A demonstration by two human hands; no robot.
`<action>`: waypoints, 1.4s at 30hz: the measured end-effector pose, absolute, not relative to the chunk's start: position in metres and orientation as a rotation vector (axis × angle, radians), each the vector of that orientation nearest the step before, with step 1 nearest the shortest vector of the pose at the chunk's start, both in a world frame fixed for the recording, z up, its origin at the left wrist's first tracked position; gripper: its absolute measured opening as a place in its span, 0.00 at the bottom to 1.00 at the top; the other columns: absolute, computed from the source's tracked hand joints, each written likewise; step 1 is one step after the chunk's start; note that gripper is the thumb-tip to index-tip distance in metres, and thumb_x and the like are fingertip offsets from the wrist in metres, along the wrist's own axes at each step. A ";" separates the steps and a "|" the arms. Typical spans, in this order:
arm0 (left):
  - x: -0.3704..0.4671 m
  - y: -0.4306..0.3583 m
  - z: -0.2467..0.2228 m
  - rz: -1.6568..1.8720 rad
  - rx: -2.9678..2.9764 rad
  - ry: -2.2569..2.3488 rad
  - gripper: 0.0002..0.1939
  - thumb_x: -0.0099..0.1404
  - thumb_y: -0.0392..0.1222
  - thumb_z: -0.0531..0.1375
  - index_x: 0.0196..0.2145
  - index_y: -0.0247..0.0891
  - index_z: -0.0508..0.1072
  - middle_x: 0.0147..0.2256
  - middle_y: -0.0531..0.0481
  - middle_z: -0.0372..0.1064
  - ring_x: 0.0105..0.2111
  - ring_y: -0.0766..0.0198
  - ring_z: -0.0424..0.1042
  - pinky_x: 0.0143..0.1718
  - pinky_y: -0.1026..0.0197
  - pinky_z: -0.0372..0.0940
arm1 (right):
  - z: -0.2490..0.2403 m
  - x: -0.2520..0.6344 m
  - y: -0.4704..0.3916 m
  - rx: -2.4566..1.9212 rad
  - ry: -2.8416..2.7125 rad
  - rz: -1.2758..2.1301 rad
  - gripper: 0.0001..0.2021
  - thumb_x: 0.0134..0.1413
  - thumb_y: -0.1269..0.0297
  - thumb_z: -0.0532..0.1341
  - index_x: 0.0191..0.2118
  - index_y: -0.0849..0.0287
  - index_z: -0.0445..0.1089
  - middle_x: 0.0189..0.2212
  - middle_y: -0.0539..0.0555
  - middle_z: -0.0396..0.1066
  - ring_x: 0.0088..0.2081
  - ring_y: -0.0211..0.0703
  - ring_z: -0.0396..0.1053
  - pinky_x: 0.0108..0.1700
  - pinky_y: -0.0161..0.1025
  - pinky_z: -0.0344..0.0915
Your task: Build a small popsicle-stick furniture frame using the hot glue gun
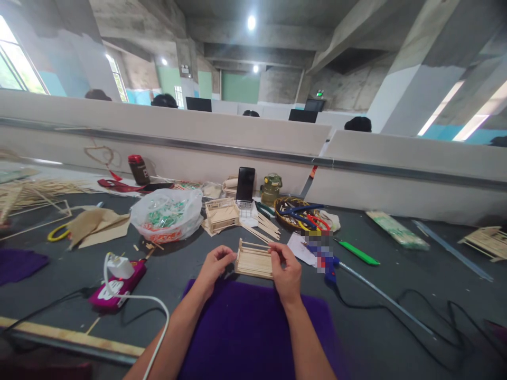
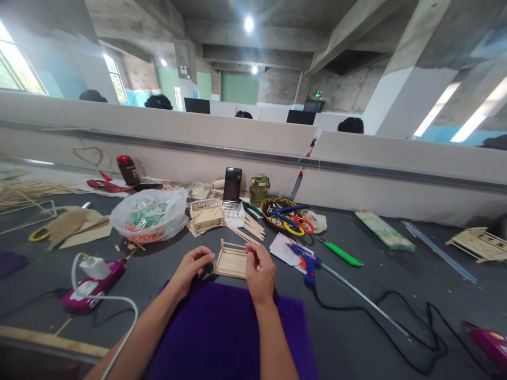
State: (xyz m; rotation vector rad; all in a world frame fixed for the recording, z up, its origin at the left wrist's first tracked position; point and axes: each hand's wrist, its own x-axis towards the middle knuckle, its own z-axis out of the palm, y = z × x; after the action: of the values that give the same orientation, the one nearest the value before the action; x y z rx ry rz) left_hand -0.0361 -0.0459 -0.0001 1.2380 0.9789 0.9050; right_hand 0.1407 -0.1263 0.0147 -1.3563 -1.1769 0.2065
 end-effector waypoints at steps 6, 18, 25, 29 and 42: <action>-0.035 -0.044 -0.002 0.864 1.218 1.008 0.16 0.47 0.49 0.66 0.24 0.35 0.67 0.17 0.59 0.58 0.16 0.75 0.49 0.16 0.70 0.42 | 0.010 0.145 -0.124 -1.372 -1.084 0.221 0.10 0.55 0.65 0.54 0.38 0.59 0.72 0.32 0.53 0.73 0.34 0.41 0.70 0.36 0.36 0.65; -0.034 -0.044 -0.004 0.864 1.223 1.008 0.17 0.45 0.50 0.67 0.23 0.35 0.66 0.18 0.59 0.59 0.16 0.75 0.50 0.16 0.71 0.43 | 0.010 0.154 -0.123 -1.402 -0.911 0.259 0.12 0.52 0.60 0.57 0.37 0.61 0.73 0.32 0.55 0.74 0.32 0.42 0.70 0.34 0.36 0.65; -0.035 -0.043 -0.006 0.854 1.243 1.009 0.17 0.46 0.50 0.67 0.23 0.35 0.66 0.18 0.59 0.58 0.16 0.75 0.50 0.16 0.70 0.43 | 0.009 0.154 -0.122 -1.391 -0.923 0.256 0.12 0.52 0.60 0.57 0.37 0.61 0.73 0.32 0.55 0.74 0.32 0.42 0.70 0.34 0.36 0.65; -0.035 -0.043 -0.007 0.844 1.254 1.003 0.18 0.46 0.51 0.67 0.24 0.35 0.66 0.18 0.59 0.58 0.16 0.75 0.50 0.16 0.70 0.43 | 0.008 0.153 -0.123 -1.412 -0.946 0.242 0.12 0.53 0.60 0.56 0.37 0.61 0.73 0.32 0.55 0.74 0.32 0.42 0.70 0.35 0.37 0.65; -0.035 -0.043 -0.006 0.847 1.252 1.007 0.18 0.45 0.52 0.67 0.22 0.35 0.66 0.17 0.59 0.58 0.16 0.75 0.51 0.16 0.70 0.43 | 0.009 0.152 -0.123 -1.404 -0.959 0.255 0.11 0.53 0.61 0.56 0.37 0.60 0.72 0.32 0.54 0.74 0.33 0.42 0.70 0.35 0.37 0.65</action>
State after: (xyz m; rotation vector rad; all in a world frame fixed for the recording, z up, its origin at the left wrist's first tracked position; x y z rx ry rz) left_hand -0.0348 -0.0426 -0.0065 1.2524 1.0067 0.8471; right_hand 0.1523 -0.1234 0.0093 -1.4040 -0.9591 0.2549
